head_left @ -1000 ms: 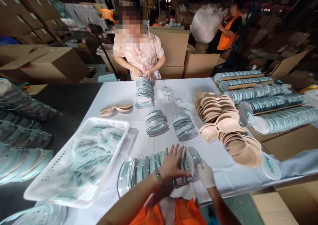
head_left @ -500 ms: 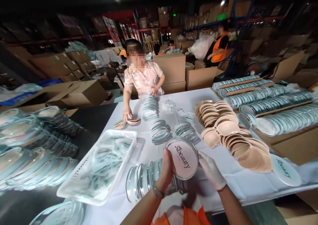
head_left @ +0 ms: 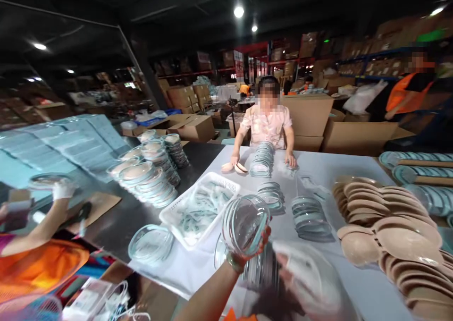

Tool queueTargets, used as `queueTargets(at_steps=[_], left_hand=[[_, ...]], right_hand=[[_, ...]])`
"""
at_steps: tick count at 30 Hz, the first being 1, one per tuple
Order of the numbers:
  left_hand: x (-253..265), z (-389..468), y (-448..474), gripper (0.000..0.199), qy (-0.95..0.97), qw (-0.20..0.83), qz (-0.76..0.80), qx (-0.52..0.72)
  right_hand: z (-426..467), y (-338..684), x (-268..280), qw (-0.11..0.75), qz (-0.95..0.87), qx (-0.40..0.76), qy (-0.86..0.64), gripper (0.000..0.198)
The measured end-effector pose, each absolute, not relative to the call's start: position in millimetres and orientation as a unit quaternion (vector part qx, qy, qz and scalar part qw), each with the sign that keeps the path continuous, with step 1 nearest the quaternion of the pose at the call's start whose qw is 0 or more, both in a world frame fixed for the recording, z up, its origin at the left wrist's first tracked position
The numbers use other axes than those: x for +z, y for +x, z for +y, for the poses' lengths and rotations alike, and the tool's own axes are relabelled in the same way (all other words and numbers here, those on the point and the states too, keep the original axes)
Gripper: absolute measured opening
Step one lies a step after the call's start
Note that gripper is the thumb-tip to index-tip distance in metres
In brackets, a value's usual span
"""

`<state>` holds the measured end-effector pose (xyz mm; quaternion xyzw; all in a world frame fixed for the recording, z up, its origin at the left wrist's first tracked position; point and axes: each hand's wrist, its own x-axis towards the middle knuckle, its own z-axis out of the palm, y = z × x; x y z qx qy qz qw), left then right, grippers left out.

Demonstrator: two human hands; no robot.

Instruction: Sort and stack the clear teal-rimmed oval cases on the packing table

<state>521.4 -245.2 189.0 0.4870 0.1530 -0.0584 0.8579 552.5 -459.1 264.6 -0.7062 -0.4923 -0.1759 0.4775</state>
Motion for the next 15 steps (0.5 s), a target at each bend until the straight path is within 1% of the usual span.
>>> queueTargets(at_steps=[1, 2, 3, 4, 6, 8, 9, 10, 11, 13, 15], left_hand=[[186.6, -245.2, 518.7, 0.038, 0.475, 0.861, 0.165, -0.082], [183.4, -246.9, 516.2, 0.042, 0.464, 0.861, 0.174, -0.110], [179.7, -249.9, 513.7, 0.048, 0.455, 0.860, 0.181, -0.146], [176.0, -253.5, 511.2, 0.055, 0.445, 0.857, 0.184, -0.185], [169.5, -260.1, 506.8, 0.068, 0.420, 0.851, 0.177, -0.261], [164.3, -262.5, 503.4, 0.076, 0.385, 0.850, 0.169, -0.317], [161.9, -261.4, 502.5, 0.074, 0.364, 0.855, 0.183, -0.320], [159.6, -258.6, 502.0, 0.068, 0.344, 0.864, 0.211, -0.301], [157.3, -254.0, 501.9, 0.060, 0.325, 0.873, 0.248, -0.265], [152.8, -240.2, 501.6, 0.046, 0.295, 0.886, 0.321, -0.156], [148.6, -223.3, 498.3, 0.044, 0.279, 0.888, 0.363, -0.049]], right_hand=[[-457.1, 570.0, 270.2, 0.461, -0.501, -0.203, -0.704, 0.037], [-452.8, 586.6, 275.0, 0.438, -0.516, -0.219, -0.703, 0.038], [-446.4, 601.3, 278.9, 0.408, -0.540, -0.214, -0.704, 0.044], [-438.4, 613.4, 282.0, 0.372, -0.571, -0.180, -0.709, 0.052], [-419.9, 629.3, 286.9, 0.289, -0.629, -0.052, -0.720, 0.059], [-404.3, 636.8, 290.8, 0.216, -0.649, 0.063, -0.727, 0.054], [-399.5, 639.4, 292.0, 0.197, -0.649, 0.097, -0.729, 0.048], [-397.2, 642.4, 292.1, 0.191, -0.641, 0.121, -0.733, 0.042], [-397.3, 646.8, 290.7, 0.204, -0.625, 0.138, -0.741, 0.037], [-401.6, 661.4, 280.6, 0.243, -0.563, 0.156, -0.774, 0.035], [-404.8, 683.7, 258.8, 0.243, -0.492, 0.142, -0.824, 0.037]])
